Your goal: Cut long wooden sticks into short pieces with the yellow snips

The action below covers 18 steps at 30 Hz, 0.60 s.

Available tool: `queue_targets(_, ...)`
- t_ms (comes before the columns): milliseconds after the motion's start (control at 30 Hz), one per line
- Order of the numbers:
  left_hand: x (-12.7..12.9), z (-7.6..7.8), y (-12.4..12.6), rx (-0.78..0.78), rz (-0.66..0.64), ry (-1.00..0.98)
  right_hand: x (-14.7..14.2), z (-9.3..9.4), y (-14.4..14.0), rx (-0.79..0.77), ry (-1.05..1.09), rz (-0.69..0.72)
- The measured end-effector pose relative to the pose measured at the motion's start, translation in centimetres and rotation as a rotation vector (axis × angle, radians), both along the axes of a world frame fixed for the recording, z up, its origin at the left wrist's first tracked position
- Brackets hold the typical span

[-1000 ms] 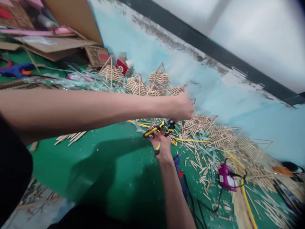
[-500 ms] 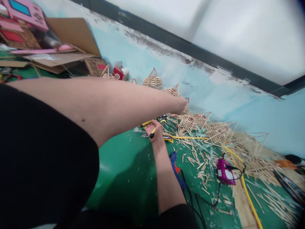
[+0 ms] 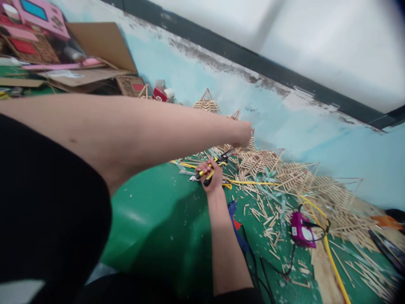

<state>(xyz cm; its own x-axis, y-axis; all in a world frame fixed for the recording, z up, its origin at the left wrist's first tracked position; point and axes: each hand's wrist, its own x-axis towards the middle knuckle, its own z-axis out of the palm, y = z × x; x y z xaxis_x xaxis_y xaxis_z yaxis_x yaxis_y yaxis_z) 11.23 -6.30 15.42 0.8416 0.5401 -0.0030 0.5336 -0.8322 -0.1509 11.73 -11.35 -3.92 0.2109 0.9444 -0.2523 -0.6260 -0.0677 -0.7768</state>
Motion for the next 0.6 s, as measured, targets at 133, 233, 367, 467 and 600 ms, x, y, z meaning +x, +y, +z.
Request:
queue_targets(133,-1.9,1.2,1.7,-0.046,-0.087,0.06,0.4,0.8,-2.4,0.011,-0.014,0.04)
queue_targets(233,-6.8,2.2,2.5,-0.064,-0.091,0.007,0.2,1.1,-4.2,0.027,-0.062,0.071)
queue_targets(367,-16.4,2.0,3.0,-0.114,0.035,-0.049,-0.7,0.9,-6.7,0.038,-0.198,0.086)
queue_targets(467,-23.8,-0.7,2.3,-0.13,0.224,-0.088,-1.5,0.2,-8.2,0.017,-0.347,0.059)
queue_targets(600,-31.0,-7.2,0.0,-0.136,0.483,-0.144,-2.6,-0.9,-9.5,0.015,-0.478,0.046)
